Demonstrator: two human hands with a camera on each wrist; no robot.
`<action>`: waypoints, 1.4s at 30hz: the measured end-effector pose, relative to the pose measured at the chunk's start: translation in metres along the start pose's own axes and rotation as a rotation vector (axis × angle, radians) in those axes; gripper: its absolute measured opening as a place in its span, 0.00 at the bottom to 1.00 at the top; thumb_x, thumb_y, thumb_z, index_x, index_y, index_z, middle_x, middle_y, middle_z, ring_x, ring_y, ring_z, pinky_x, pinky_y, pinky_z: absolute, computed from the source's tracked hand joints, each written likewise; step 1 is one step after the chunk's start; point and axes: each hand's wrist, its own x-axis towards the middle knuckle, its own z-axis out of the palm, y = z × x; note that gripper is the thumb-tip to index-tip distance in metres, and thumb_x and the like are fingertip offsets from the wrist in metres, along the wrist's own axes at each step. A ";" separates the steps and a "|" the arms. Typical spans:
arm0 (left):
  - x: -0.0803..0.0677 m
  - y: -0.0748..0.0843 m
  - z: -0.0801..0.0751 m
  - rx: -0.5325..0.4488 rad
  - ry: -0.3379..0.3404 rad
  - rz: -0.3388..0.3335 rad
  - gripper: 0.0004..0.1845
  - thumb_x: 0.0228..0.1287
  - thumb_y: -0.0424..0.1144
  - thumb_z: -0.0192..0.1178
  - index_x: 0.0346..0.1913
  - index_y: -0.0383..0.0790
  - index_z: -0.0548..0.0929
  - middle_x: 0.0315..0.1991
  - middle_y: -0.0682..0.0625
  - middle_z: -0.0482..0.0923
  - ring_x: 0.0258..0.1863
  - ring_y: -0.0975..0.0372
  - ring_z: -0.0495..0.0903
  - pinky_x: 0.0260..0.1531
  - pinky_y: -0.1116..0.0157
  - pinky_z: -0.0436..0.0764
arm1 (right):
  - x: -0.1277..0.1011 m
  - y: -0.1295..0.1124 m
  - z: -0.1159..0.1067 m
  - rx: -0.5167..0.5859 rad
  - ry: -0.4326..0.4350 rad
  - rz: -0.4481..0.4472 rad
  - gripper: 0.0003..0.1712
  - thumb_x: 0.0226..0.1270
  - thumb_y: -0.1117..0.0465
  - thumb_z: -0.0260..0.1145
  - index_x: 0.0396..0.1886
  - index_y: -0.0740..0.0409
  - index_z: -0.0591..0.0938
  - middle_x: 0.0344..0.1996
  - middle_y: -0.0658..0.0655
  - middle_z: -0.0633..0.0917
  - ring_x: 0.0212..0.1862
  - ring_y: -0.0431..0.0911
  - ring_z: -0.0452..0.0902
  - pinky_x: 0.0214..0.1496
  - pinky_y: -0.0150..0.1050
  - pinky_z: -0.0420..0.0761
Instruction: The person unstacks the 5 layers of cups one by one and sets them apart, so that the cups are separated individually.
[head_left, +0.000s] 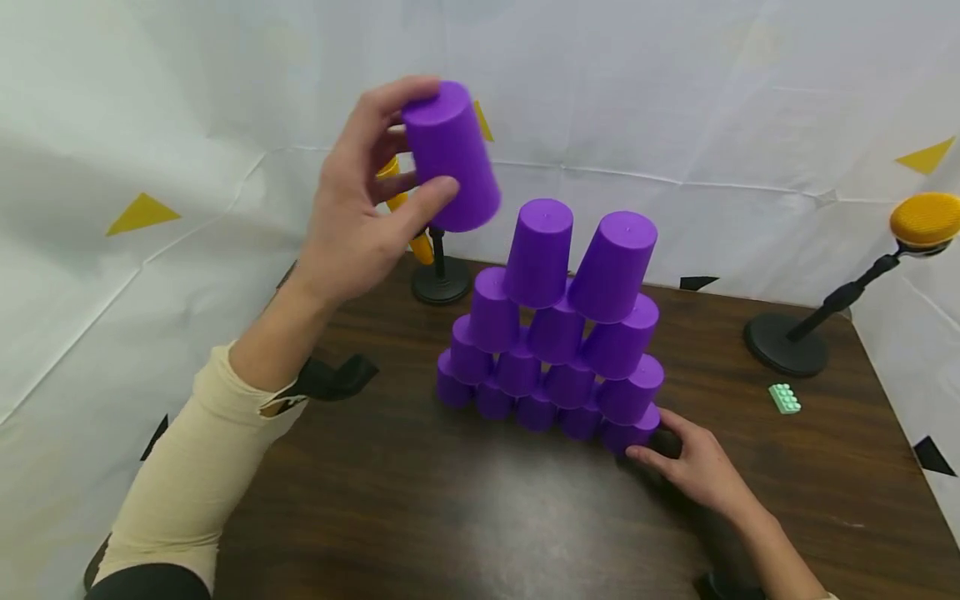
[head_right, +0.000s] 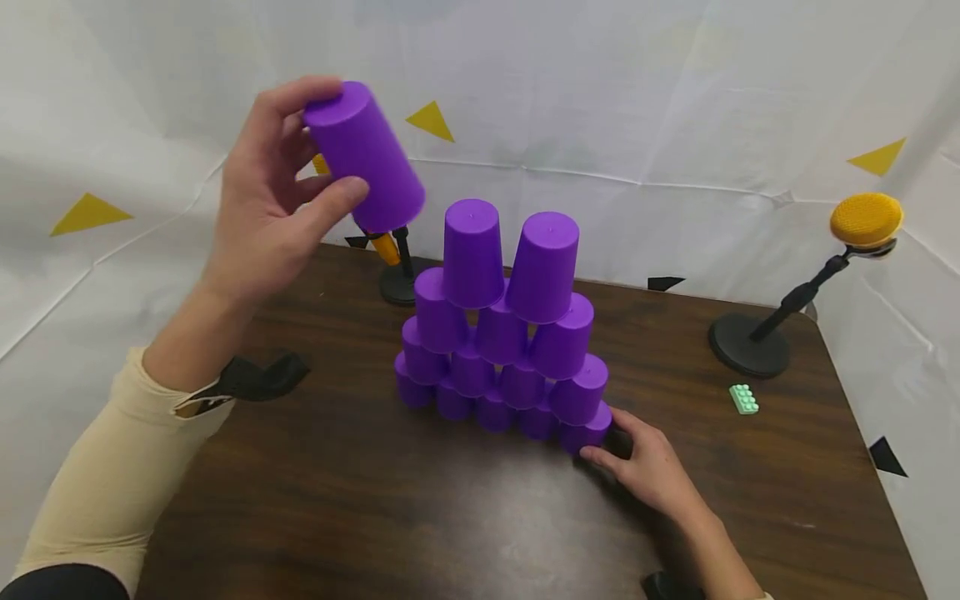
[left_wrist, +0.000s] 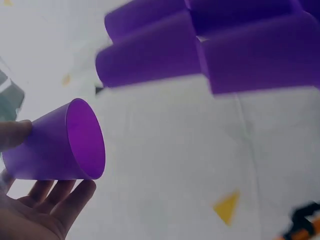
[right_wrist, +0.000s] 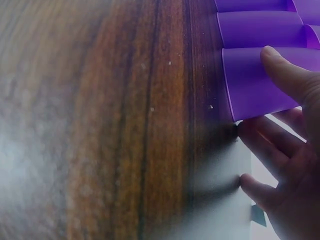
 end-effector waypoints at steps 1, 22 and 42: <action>-0.009 -0.006 -0.011 0.011 0.040 -0.034 0.31 0.59 0.25 0.64 0.66 0.35 0.69 0.59 0.42 0.72 0.51 0.50 0.78 0.48 0.56 0.82 | 0.000 0.000 0.000 0.001 0.000 0.000 0.37 0.58 0.48 0.75 0.63 0.62 0.76 0.56 0.64 0.81 0.60 0.63 0.74 0.60 0.63 0.68; -0.185 -0.189 -0.182 0.736 0.375 -0.825 0.38 0.61 0.33 0.67 0.73 0.39 0.64 0.63 0.35 0.69 0.58 0.43 0.73 0.56 0.46 0.74 | 0.002 0.002 -0.002 -0.024 -0.001 -0.001 0.37 0.59 0.48 0.74 0.62 0.63 0.76 0.55 0.64 0.82 0.59 0.62 0.74 0.60 0.63 0.69; -0.209 -0.223 -0.200 0.724 0.390 -0.920 0.38 0.62 0.32 0.66 0.72 0.39 0.61 0.66 0.34 0.66 0.61 0.42 0.71 0.59 0.48 0.73 | 0.004 0.001 0.000 -0.019 0.012 -0.033 0.32 0.59 0.51 0.74 0.60 0.61 0.77 0.51 0.62 0.83 0.57 0.60 0.76 0.58 0.62 0.70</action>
